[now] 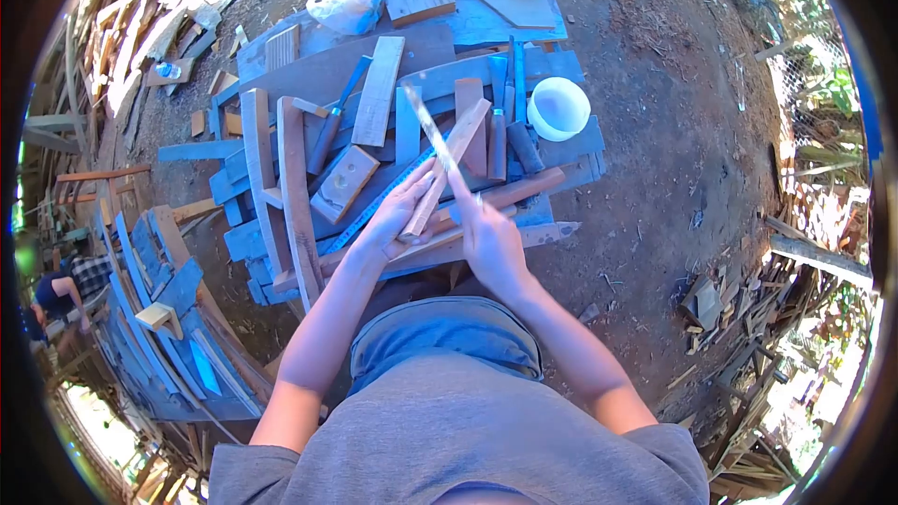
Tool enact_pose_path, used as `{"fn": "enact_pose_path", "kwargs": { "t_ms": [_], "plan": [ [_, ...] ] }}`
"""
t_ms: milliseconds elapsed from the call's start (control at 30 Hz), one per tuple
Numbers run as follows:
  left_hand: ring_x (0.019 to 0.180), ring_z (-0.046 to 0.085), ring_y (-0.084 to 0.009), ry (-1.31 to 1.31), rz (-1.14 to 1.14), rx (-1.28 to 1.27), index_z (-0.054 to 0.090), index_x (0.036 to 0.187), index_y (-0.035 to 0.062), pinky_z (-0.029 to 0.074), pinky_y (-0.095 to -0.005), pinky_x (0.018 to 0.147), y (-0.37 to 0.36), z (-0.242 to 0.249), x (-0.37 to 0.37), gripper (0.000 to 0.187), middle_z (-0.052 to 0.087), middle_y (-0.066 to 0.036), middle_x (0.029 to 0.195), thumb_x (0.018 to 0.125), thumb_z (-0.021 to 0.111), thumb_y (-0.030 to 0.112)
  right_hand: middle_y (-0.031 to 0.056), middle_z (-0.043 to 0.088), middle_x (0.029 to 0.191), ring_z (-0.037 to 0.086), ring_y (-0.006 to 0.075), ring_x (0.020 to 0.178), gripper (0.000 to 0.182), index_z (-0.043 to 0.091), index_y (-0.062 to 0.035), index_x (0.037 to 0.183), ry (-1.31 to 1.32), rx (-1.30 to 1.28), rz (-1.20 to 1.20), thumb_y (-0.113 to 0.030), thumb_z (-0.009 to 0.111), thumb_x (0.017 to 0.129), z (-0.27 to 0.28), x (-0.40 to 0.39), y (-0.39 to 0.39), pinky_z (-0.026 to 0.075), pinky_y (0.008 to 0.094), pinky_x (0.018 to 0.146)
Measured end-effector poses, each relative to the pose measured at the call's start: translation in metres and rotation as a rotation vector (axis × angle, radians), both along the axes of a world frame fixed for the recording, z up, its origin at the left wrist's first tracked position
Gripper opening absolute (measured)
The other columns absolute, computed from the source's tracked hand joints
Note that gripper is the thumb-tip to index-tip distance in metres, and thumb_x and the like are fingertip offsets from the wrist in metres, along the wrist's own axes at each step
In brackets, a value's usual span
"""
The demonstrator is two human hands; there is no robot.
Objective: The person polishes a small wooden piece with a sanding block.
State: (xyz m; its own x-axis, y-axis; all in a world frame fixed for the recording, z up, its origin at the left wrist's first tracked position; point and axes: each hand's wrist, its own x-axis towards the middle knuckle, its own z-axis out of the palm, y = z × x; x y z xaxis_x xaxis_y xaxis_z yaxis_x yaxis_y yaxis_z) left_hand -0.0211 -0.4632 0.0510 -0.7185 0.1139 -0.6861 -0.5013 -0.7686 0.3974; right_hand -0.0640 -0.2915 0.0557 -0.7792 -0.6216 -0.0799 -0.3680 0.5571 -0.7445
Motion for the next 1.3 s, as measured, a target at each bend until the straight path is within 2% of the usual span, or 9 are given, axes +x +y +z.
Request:
{"fn": "enact_pose_path", "kwargs": {
  "t_ms": [133,200,400,600,667,833,1100,1200,1300],
  "plan": [
    [0.047,0.039,-0.0072,-0.073,-0.018,-0.096,0.03,0.15,0.0207,0.037,-0.0198,0.032,0.005,0.008,-0.003,0.048,0.044,-0.002,0.071,0.104,0.042,0.029,0.0221,0.067,0.083,0.068,0.0401,0.08,0.056,0.039,-0.0183,0.146,-0.017,-0.073,-0.068,-0.006,0.048,0.092,-0.03,-0.037,0.0,0.055,0.049,0.065],
    [0.046,0.038,-0.0073,-0.077,-0.018,-0.112,0.03,0.15,0.0205,0.037,-0.0197,0.032,0.006,0.008,-0.003,0.048,0.044,-0.002,0.071,0.104,0.042,0.029,0.029,0.064,0.096,0.062,0.0441,0.09,0.043,0.044,-0.0108,0.142,-0.107,0.048,-0.148,-0.01,0.041,0.099,-0.038,-0.079,-0.016,0.052,0.0488,0.068],
    [0.048,0.039,-0.0074,0.002,0.027,0.06,0.031,0.15,0.0201,0.036,-0.0189,0.032,-0.002,-0.004,-0.001,0.049,0.045,-0.003,0.071,0.104,0.044,0.029,0.0241,0.064,0.077,0.067,0.0399,0.07,0.057,0.037,-0.018,0.148,-0.019,-0.082,-0.004,-0.007,0.048,0.093,-0.007,-0.001,0.006,0.052,0.052,0.062],
    [0.05,0.041,-0.0066,-0.018,0.021,0.041,0.028,0.15,0.0212,0.035,-0.0166,0.032,-0.003,-0.002,0.002,0.049,0.047,-0.003,0.076,0.104,0.041,0.032,0.0259,0.066,0.085,0.066,0.041,0.078,0.045,0.045,-0.0119,0.142,-0.103,-0.016,-0.072,-0.007,0.046,0.097,-0.027,-0.065,-0.026,0.052,0.0445,0.063],
    [0.05,0.041,-0.0065,-0.056,0.044,0.093,0.03,0.149,0.0215,0.035,-0.0163,0.032,-0.006,0.004,-0.002,0.047,0.047,-0.003,0.077,0.104,0.042,0.032,0.0259,0.063,0.076,0.065,0.041,0.071,0.043,0.046,-0.0127,0.14,0.058,0.103,-0.105,-0.008,0.044,0.097,-0.031,-0.071,-0.038,0.052,0.0464,0.059],
    [0.047,0.041,-0.0079,-0.061,0.116,0.078,0.034,0.148,0.0206,0.036,-0.0197,0.032,0.001,-0.007,0.002,0.046,0.045,-0.001,0.068,0.104,0.044,0.028,0.0235,0.063,0.08,0.066,0.0402,0.077,0.055,0.043,-0.0176,0.144,-0.049,0.024,0.022,-0.003,0.047,0.091,0.012,-0.003,-0.005,0.052,0.0459,0.065],
    [0.047,0.041,-0.0084,-0.025,0.063,0.091,0.034,0.148,0.0201,0.035,-0.0201,0.032,-0.001,-0.004,0.001,0.046,0.046,-0.002,0.07,0.104,0.045,0.027,0.0223,0.062,0.075,0.066,0.0397,0.068,0.053,0.044,-0.0182,0.143,0.075,-0.003,-0.135,-0.006,0.047,0.092,-0.064,-0.068,-0.02,0.052,0.05,0.057],
    [0.048,0.042,-0.0086,-0.026,0.12,0.161,0.034,0.148,0.0194,0.034,-0.0195,0.032,-0.003,-0.01,0.005,0.046,0.048,-0.003,0.07,0.104,0.045,0.027,0.022,0.063,0.075,0.067,0.0396,0.07,0.056,0.042,-0.0196,0.145,-0.024,-0.019,0.001,-0.006,0.048,0.091,-0.002,-0.007,-0.005,0.053,0.0495,0.059],
    [0.05,0.043,-0.0084,-0.083,0.12,0.159,0.037,0.145,0.0215,0.034,-0.0189,0.032,-0.003,-0.005,0.004,0.044,0.049,-0.004,0.071,0.103,0.046,0.031,0.0216,0.063,0.075,0.067,0.0393,0.069,0.058,0.04,-0.0206,0.146,0.001,-0.061,0.043,-0.005,0.048,0.09,-0.004,-0.015,-0.001,0.052,0.0498,0.059]
  ]
}}
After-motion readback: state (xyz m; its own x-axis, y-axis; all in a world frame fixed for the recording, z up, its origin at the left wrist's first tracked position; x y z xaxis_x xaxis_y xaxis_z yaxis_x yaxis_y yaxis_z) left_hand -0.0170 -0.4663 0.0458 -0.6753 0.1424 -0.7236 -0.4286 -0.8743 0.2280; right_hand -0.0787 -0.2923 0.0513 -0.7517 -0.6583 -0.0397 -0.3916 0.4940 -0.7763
